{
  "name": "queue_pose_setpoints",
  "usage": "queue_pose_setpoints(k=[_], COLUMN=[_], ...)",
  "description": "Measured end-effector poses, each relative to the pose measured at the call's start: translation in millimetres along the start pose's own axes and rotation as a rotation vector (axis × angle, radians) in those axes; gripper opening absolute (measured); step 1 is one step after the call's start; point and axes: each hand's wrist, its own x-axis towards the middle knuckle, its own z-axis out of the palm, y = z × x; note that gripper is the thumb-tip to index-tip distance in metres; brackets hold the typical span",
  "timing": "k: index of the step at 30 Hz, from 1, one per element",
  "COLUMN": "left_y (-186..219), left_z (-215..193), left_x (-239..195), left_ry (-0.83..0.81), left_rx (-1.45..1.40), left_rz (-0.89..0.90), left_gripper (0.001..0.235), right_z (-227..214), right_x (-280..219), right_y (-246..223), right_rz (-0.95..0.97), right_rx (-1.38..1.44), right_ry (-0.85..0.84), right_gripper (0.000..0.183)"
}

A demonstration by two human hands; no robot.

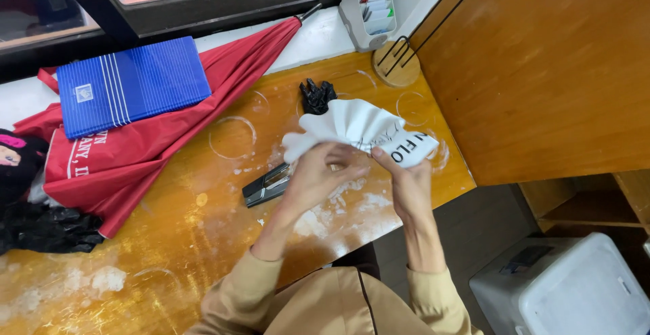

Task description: Folding a printed paper strip into a pleated fan shape and stapling it to create a decoration for a cake.

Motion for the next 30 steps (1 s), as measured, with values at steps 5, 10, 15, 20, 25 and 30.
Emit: queue_pose_setpoints(k=[5, 10, 15, 20, 25, 30], left_y=[-98.5, -159.8, -148.6, -105.3, -81.4, -38.8], left_z=[-57.8, -85.5, -83.1, -15.3, 8.5, 19.1], left_x=[-21.7, -41.3, -46.4, -64.3, -45.0, -47.6], left_ry=[-0.005, -0.003, 0.116, 0.021, 0.038, 0.171], left_rx=[1.059, 1.418, 0.44, -0.653, -0.512, -0.237], left_rz=[-0.045, -0.042, -0.135, -0.33, -0.181, -0.046], left_gripper=[0.092, 0.097, 0.072, 0.069, 0.066, 0.08], right_z=[-3.3, -1.5, 3.5, 1.0, 1.6, 6.7], right_x=[17.5, 22.3, 22.5, 12.4, -8.8, -24.1], right_y=[29.1, 45.6, 44.0, 53.2, 42.1, 16.5], right_rz=[0.076, 0.118, 0.11, 0.12, 0.107, 0.048], right_rx=[0.059, 0.04, 0.039, 0.012, -0.059, -0.054], right_ry=[0.024, 0.019, 0.033, 0.063, 0.11, 0.152], right_gripper=[0.023, 0.022, 0.025, 0.026, 0.027, 0.024])
